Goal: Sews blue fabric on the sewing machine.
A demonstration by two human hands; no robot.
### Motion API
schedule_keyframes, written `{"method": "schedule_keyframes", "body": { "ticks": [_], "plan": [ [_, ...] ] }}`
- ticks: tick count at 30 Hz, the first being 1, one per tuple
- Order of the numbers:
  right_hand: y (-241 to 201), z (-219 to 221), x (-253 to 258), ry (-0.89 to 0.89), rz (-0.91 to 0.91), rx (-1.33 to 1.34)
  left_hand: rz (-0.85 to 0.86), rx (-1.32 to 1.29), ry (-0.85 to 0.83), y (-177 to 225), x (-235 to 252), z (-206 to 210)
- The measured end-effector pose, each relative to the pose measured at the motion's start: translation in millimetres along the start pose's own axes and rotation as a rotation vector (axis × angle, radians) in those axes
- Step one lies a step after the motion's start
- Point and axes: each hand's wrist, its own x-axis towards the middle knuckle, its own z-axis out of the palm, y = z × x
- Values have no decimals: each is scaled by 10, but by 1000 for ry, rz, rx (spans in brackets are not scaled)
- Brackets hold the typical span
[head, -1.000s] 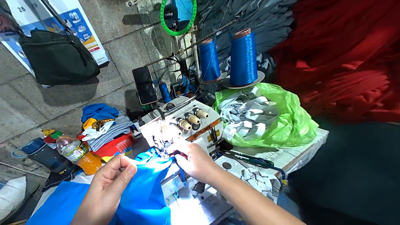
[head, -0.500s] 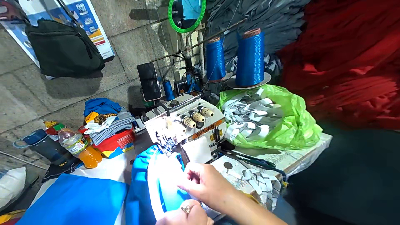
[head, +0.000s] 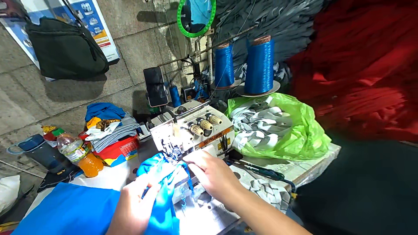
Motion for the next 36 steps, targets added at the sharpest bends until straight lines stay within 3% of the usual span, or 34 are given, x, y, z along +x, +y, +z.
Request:
{"method": "schedule_keyframes", "body": {
  "ticks": [4,6,9,12,14,18,22,25,29,31,36],
  "plan": [
    [-152,15,269,-353,67,-137,146,185,-77,-62,53,31],
    [-197,41,321,-407,118,-168,158,199,-147,-33,49,32],
    [-201,54,302,-383,115,-176,24,212,-342,85,94,-1],
    [-168,23,272,-393,112,-77,4,334,-117,81,202,116],
    [-140,43,244,-365,146,-28,-109,445,-35,137,361,156],
    [-118,128,122,-226,125,-12,-405,420,-320,66,718,272],
    [-155,326,-65,112,-211,-301,-391,443,-428,4,750,307],
    [-408,354,-170,-78,-198,-343,-339,588,-459,-107,780,319],
    [-622,582,-164,-57,-319,-308,-389,564,-472,-109,901,249],
    [-722,635,-110,-192,-292,-217,-333,677,-554,-199,947,253],
    [-798,705,-8,-266,-282,-158,-378,697,-570,-284,1020,235]
  ]
}}
